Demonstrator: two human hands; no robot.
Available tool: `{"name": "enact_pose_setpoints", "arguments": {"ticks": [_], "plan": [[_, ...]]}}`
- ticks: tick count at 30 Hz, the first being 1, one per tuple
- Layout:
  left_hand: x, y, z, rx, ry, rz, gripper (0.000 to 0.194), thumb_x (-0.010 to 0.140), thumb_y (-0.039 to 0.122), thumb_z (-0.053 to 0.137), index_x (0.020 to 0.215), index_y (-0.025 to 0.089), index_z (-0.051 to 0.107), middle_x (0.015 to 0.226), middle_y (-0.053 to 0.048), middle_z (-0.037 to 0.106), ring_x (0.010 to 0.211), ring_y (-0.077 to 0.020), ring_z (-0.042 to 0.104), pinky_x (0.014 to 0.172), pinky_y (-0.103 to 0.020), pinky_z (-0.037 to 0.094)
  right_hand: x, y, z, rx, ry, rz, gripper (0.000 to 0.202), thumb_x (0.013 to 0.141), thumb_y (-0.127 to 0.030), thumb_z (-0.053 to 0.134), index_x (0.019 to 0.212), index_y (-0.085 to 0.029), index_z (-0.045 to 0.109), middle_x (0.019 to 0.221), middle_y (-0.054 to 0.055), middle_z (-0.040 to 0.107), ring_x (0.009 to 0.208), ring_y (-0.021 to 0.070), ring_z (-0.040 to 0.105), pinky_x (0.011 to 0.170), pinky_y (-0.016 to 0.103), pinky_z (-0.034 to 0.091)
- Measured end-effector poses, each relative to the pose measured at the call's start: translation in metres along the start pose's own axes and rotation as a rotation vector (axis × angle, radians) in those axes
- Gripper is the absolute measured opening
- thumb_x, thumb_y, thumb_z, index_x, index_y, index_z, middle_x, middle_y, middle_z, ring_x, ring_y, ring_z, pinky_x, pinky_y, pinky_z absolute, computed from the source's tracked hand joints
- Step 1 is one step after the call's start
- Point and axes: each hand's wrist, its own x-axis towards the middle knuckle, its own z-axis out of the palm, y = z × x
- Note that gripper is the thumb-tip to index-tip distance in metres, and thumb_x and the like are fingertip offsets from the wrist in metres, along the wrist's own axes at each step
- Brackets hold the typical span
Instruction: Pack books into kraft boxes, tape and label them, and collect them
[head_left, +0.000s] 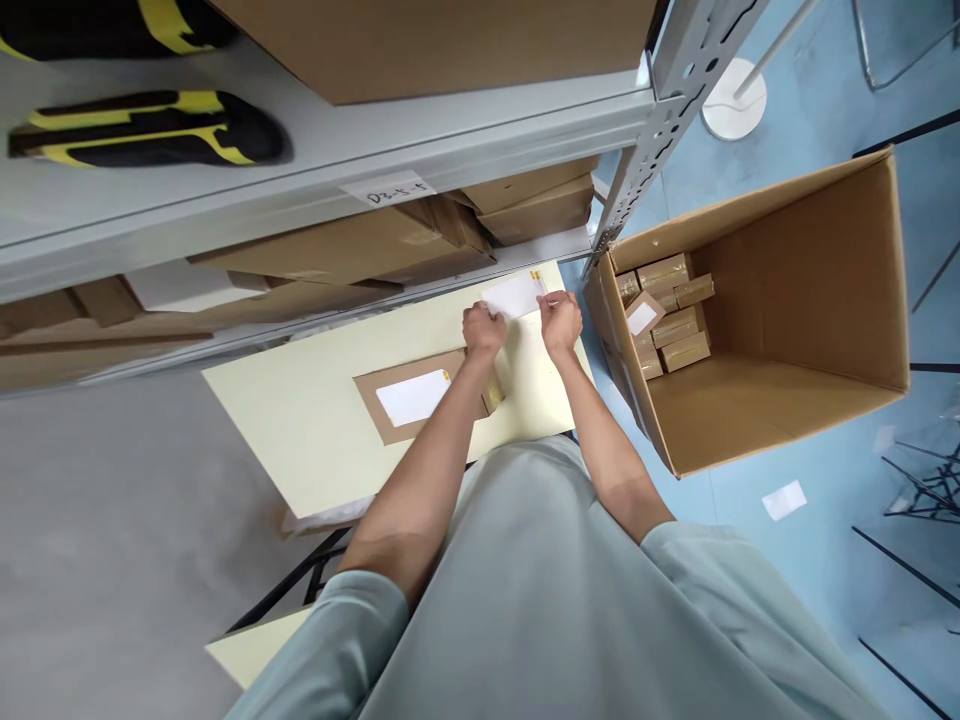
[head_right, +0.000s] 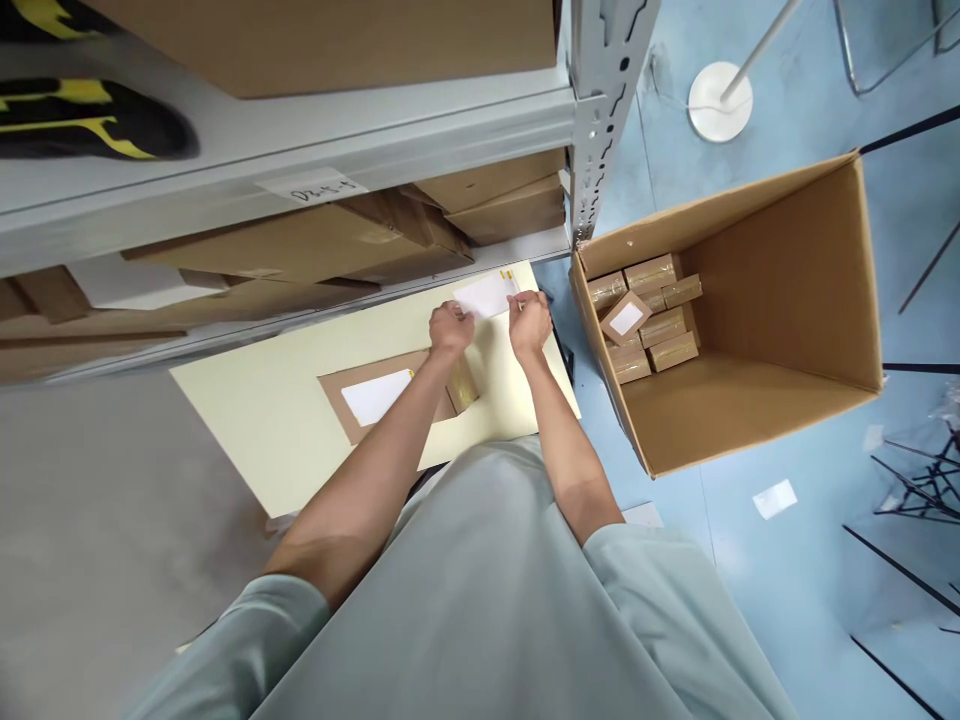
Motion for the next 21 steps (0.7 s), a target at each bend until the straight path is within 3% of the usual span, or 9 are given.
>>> {"name": "enact_pose_setpoints", "arguments": {"ticks": [3, 10, 16, 21], "plan": [[0.003, 0.007, -0.001, 0.042, 0.024, -0.126, 0.023, 0.087, 0.02, 0.069, 0.11, 0.02, 0.07, 0.116, -0.018, 0.077, 0.115, -0.0329, 0.076, 0.113, -0.051, 0.057, 0.002, -0.003, -0.003, -0.013, -0.026, -0.004, 0.022, 0.114, -0.035, 0.059, 0.107, -0.02, 0.075, 0.126, 0.016, 0.075, 0.102, 0.0289, 0.08, 0.095, 0.039, 0.061], [0.008, 0.022, -0.003, -0.053, 0.037, -0.193, 0.011, 0.084, 0.018, 0.071, 0.092, 0.023, 0.068, 0.103, -0.011, 0.079, 0.106, -0.0302, 0.077, 0.109, -0.046, 0.058, 0.003, 0.004, -0.001, -0.018, -0.013, -0.067, 0.027, 0.115, -0.028, 0.05, 0.106, -0.019, 0.074, 0.122, 0.018, 0.073, 0.11, 0.0295, 0.075, 0.105, 0.041, 0.06], [0.005, 0.033, -0.004, -0.026, 0.068, -0.2, 0.009, 0.089, 0.018, 0.071, 0.097, 0.022, 0.072, 0.117, -0.015, 0.078, 0.117, -0.033, 0.075, 0.114, -0.05, 0.055, 0.001, 0.01, 0.003, -0.049, -0.035, -0.068, 0.04, 0.112, -0.02, 0.046, 0.147, -0.014, 0.066, 0.14, 0.023, 0.065, 0.127, 0.0318, 0.071, 0.118, 0.047, 0.055], [-0.002, 0.04, -0.014, -0.034, 0.158, -0.135, 0.009, 0.096, 0.031, 0.075, 0.097, 0.024, 0.071, 0.112, -0.012, 0.079, 0.113, -0.0332, 0.074, 0.112, -0.051, 0.055, 0.001, 0.009, 0.01, 0.012, -0.053, -0.121, 0.046, 0.109, -0.014, 0.046, 0.149, -0.011, 0.068, 0.139, 0.024, 0.067, 0.129, 0.0315, 0.069, 0.124, 0.049, 0.052]]}}
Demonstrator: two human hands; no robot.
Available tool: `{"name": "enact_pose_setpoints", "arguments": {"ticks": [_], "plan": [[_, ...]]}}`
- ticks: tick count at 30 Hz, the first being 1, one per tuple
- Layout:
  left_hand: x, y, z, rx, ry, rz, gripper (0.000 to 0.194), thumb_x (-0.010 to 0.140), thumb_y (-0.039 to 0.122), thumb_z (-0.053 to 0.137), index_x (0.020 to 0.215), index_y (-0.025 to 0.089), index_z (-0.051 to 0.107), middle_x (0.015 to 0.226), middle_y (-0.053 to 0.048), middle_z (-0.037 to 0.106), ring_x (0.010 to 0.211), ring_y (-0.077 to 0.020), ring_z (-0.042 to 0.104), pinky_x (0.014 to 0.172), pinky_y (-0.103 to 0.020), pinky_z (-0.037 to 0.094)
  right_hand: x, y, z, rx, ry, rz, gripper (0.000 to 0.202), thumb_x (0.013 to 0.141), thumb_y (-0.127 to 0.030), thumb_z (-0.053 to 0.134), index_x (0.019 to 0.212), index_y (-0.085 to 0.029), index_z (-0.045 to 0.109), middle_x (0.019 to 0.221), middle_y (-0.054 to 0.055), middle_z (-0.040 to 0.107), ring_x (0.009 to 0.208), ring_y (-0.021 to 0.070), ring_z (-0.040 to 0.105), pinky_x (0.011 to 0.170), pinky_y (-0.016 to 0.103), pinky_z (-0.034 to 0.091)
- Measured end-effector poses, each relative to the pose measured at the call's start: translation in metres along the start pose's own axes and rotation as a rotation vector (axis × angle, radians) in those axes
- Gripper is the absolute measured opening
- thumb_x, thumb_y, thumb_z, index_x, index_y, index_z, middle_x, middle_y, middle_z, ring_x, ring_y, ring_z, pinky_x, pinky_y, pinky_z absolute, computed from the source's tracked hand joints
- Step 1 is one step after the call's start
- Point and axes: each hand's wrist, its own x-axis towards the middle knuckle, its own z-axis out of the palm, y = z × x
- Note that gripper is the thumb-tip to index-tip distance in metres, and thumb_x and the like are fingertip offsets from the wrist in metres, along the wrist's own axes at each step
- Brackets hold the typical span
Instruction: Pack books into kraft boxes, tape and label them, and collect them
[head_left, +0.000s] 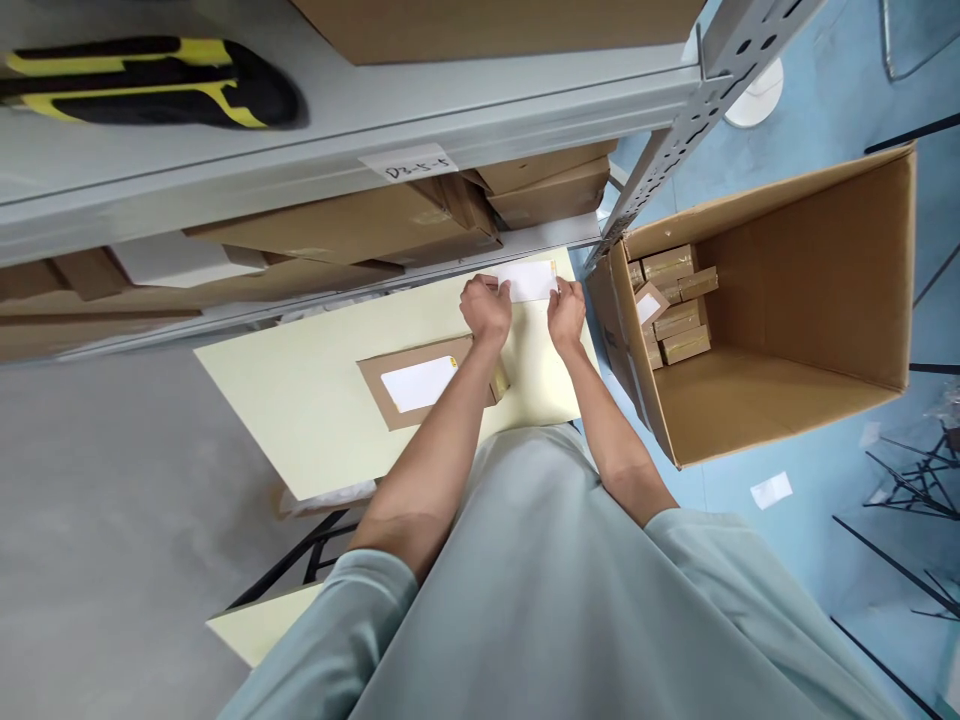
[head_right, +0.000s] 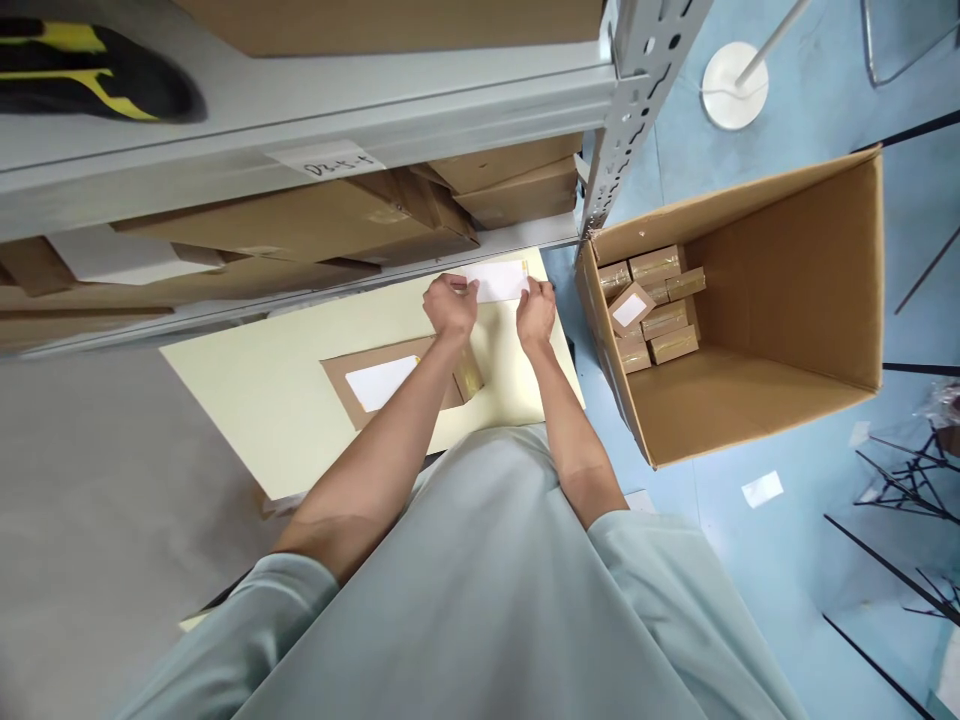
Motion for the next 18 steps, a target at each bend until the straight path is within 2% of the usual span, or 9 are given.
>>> {"name": "enact_pose_setpoints", "arguments": {"ticks": [5, 9, 12, 14, 16, 18], "plan": [[0.0, 0.001, -0.019, -0.034, 0.037, 0.045, 0.009, 0.096, 0.028, 0.072, 0.088, 0.025, 0.072, 0.093, -0.007, 0.078, 0.105, -0.0295, 0.075, 0.102, -0.044, 0.057, 0.002, -0.009, 0.002, 0.006, -0.047, -0.071, 0.044, 0.108, -0.015, 0.05, 0.147, -0.012, 0.072, 0.136, 0.021, 0.069, 0.128, 0.0294, 0.07, 0.123, 0.046, 0.054], [-0.002, 0.005, -0.032, -0.07, 0.004, 0.016, 0.006, 0.095, 0.028, 0.075, 0.093, 0.023, 0.077, 0.093, -0.006, 0.079, 0.1, -0.0271, 0.077, 0.099, -0.04, 0.059, -0.003, -0.031, 0.0, 0.049, -0.07, -0.161, 0.037, 0.113, -0.031, 0.059, 0.144, -0.017, 0.073, 0.141, 0.019, 0.069, 0.127, 0.0283, 0.072, 0.119, 0.043, 0.058], [-0.005, 0.013, -0.039, -0.22, -0.093, -0.005, 0.024, 0.1, 0.042, 0.074, 0.095, 0.019, 0.079, 0.092, -0.007, 0.08, 0.092, -0.0246, 0.078, 0.091, -0.036, 0.062, -0.01, -0.054, -0.001, 0.11, -0.173, -0.303, 0.043, 0.108, -0.04, 0.071, 0.144, -0.019, 0.072, 0.141, 0.015, 0.071, 0.125, 0.0259, 0.074, 0.114, 0.038, 0.062], [-0.007, 0.017, -0.042, -0.358, -0.16, 0.01, 0.043, 0.105, 0.057, 0.067, 0.096, 0.017, 0.079, 0.093, -0.008, 0.08, 0.092, -0.024, 0.079, 0.087, -0.034, 0.063, -0.012, -0.065, -0.003, 0.111, -0.165, -0.343, 0.048, 0.105, -0.041, 0.074, 0.147, -0.019, 0.069, 0.143, 0.014, 0.071, 0.128, 0.0266, 0.074, 0.114, 0.039, 0.062], [-0.007, 0.02, -0.043, -0.431, -0.209, 0.033, 0.058, 0.108, 0.068, 0.058, 0.1, 0.016, 0.08, 0.097, -0.01, 0.08, 0.096, -0.025, 0.08, 0.088, -0.035, 0.064, -0.01, -0.068, -0.007, 0.075, -0.119, -0.309, 0.043, 0.108, -0.041, 0.069, 0.146, -0.02, 0.068, 0.142, 0.013, 0.072, 0.124, 0.0269, 0.075, 0.112, 0.042, 0.064], [-0.005, 0.021, -0.043, -0.406, -0.187, 0.079, 0.059, 0.11, 0.069, 0.055, 0.105, 0.016, 0.081, 0.103, -0.011, 0.081, 0.104, -0.0269, 0.08, 0.095, -0.039, 0.065, -0.002, -0.062, -0.014, 0.026, -0.073, -0.259, 0.037, 0.115, -0.042, 0.057, 0.144, -0.022, 0.068, 0.138, 0.013, 0.074, 0.117, 0.0258, 0.078, 0.109, 0.043, 0.064]]}}
